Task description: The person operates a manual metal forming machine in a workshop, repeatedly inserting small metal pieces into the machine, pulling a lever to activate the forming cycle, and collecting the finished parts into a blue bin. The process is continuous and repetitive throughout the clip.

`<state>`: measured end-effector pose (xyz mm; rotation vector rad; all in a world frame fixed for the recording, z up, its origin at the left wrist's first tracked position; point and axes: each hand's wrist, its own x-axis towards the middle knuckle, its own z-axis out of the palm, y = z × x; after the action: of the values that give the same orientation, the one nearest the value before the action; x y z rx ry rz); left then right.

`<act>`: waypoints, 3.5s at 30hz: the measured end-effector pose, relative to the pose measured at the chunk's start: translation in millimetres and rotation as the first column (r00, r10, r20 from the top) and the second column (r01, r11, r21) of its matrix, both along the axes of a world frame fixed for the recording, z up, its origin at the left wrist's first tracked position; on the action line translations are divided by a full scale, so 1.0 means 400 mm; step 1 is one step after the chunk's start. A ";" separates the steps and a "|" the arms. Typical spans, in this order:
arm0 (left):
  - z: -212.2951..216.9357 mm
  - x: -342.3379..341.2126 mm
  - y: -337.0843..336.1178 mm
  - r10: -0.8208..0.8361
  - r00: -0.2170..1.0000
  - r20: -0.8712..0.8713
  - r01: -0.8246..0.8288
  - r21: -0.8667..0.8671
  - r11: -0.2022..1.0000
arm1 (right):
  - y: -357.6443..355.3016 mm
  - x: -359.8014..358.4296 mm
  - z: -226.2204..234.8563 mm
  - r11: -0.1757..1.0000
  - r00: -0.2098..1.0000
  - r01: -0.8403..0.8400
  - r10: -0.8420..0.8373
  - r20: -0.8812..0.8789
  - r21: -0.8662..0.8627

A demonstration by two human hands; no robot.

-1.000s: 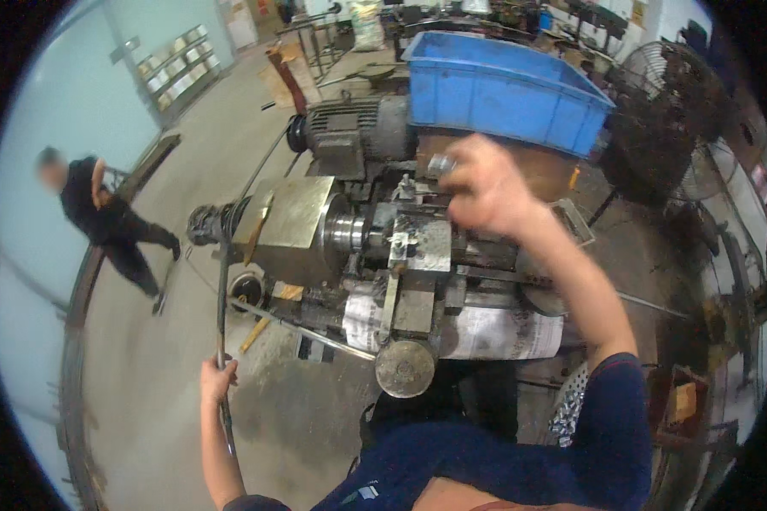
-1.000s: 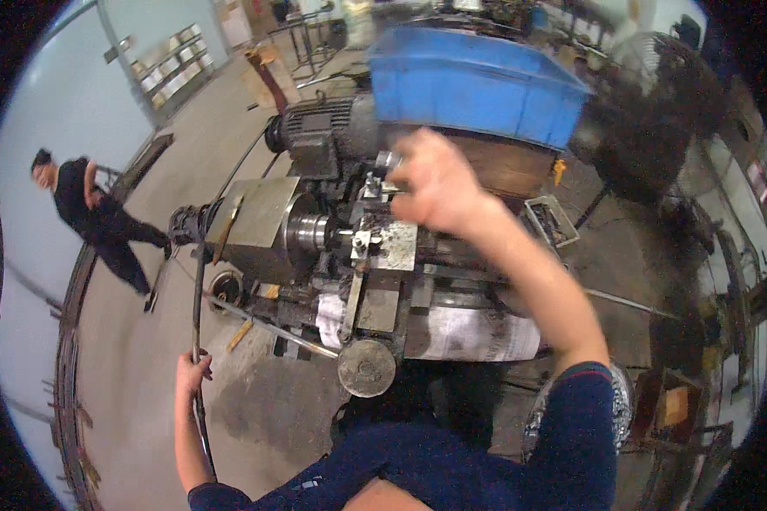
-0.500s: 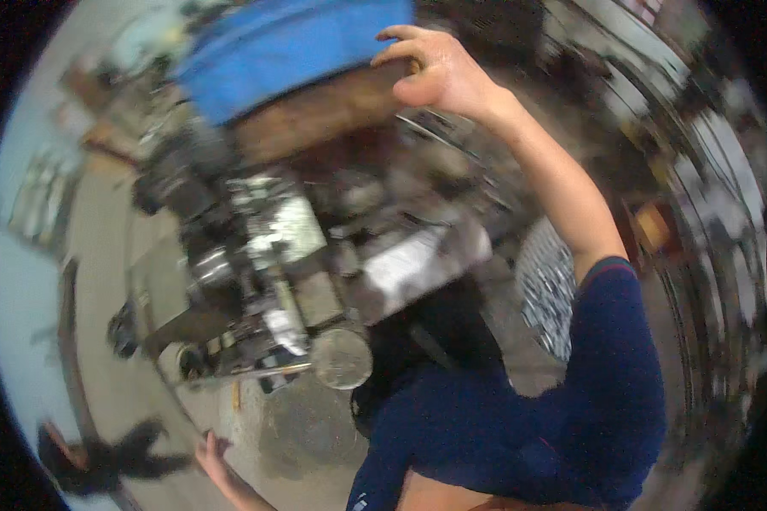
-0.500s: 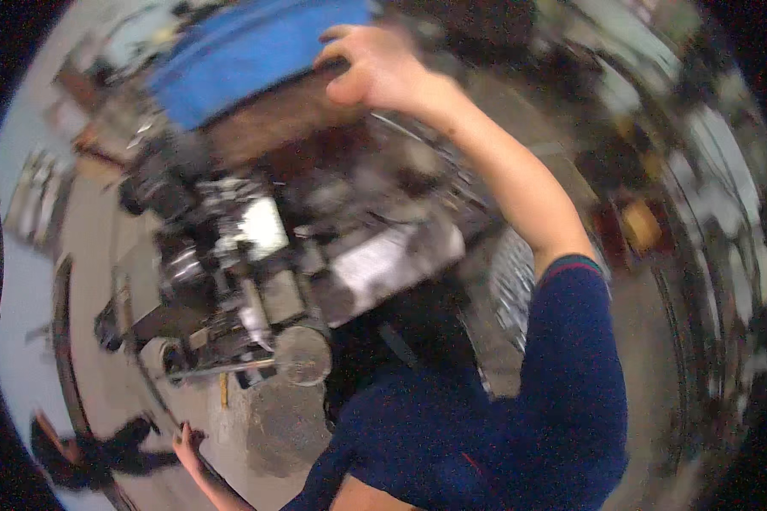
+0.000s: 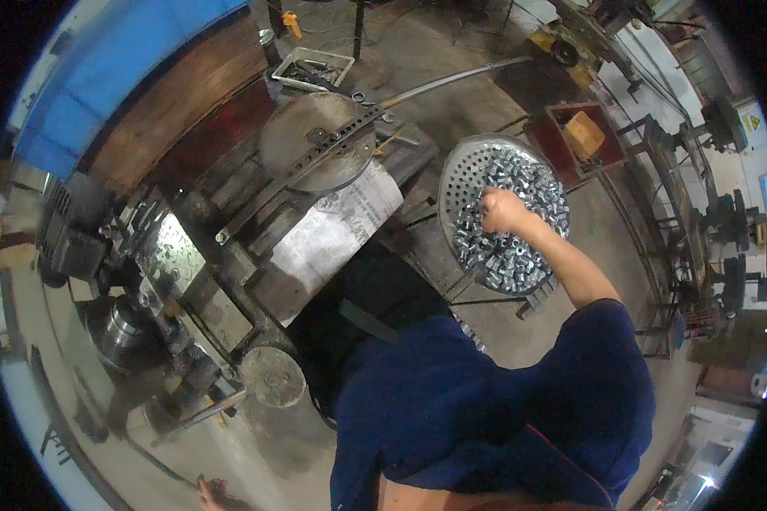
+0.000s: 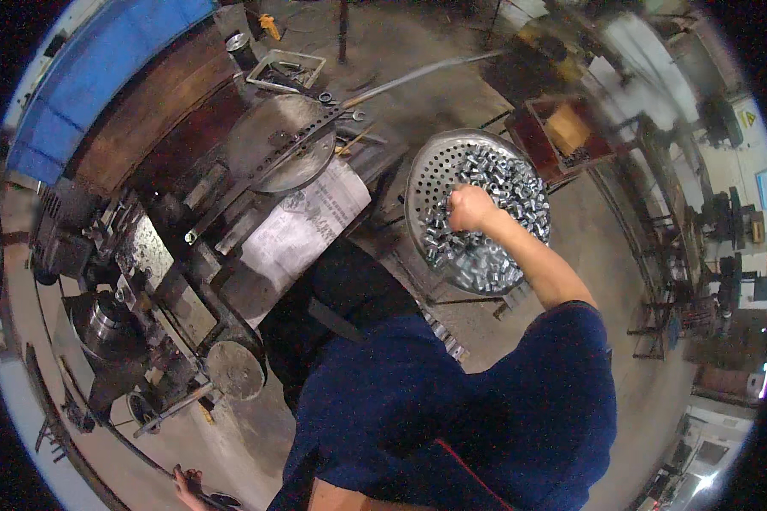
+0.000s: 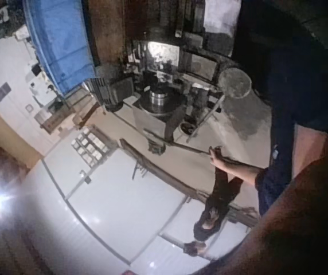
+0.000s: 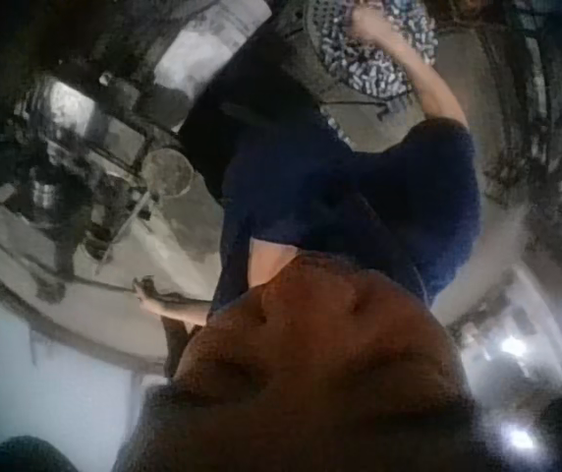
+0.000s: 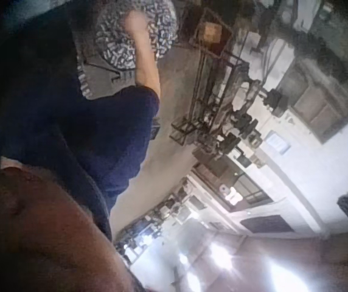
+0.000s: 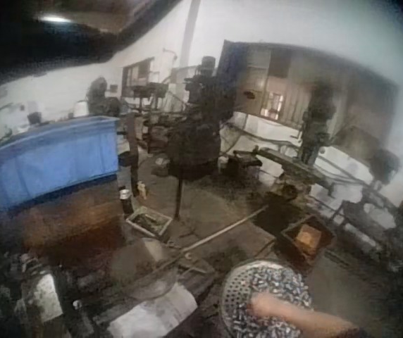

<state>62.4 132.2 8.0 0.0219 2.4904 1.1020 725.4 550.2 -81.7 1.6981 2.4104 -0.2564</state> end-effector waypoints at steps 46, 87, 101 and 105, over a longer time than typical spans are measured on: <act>0.002 0.168 -0.101 -0.203 0.872 -0.444 -0.036 -0.474 0.880 | 0.051 -1.379 0.354 0.571 0.425 -0.814 0.710 -0.562 0.105; -0.387 -0.103 0.231 -0.840 0.543 0.019 0.425 -0.868 0.255 | 0.396 -0.373 0.308 0.985 0.909 0.124 -0.063 -0.413 0.120; -0.159 -0.133 0.193 0.014 0.985 -0.172 0.050 0.362 0.931 | 0.463 -0.051 0.018 0.852 0.988 0.073 -0.132 0.077 0.519; -0.126 -0.089 0.297 0.062 0.996 -0.069 -0.035 0.337 0.941 | 0.244 -0.032 -0.004 0.844 0.987 0.139 -0.158 -0.008 0.518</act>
<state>26.6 250.9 -42.5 0.1055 2.3492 1.5641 712.6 647.7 -83.4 2.0800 2.4673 0.4495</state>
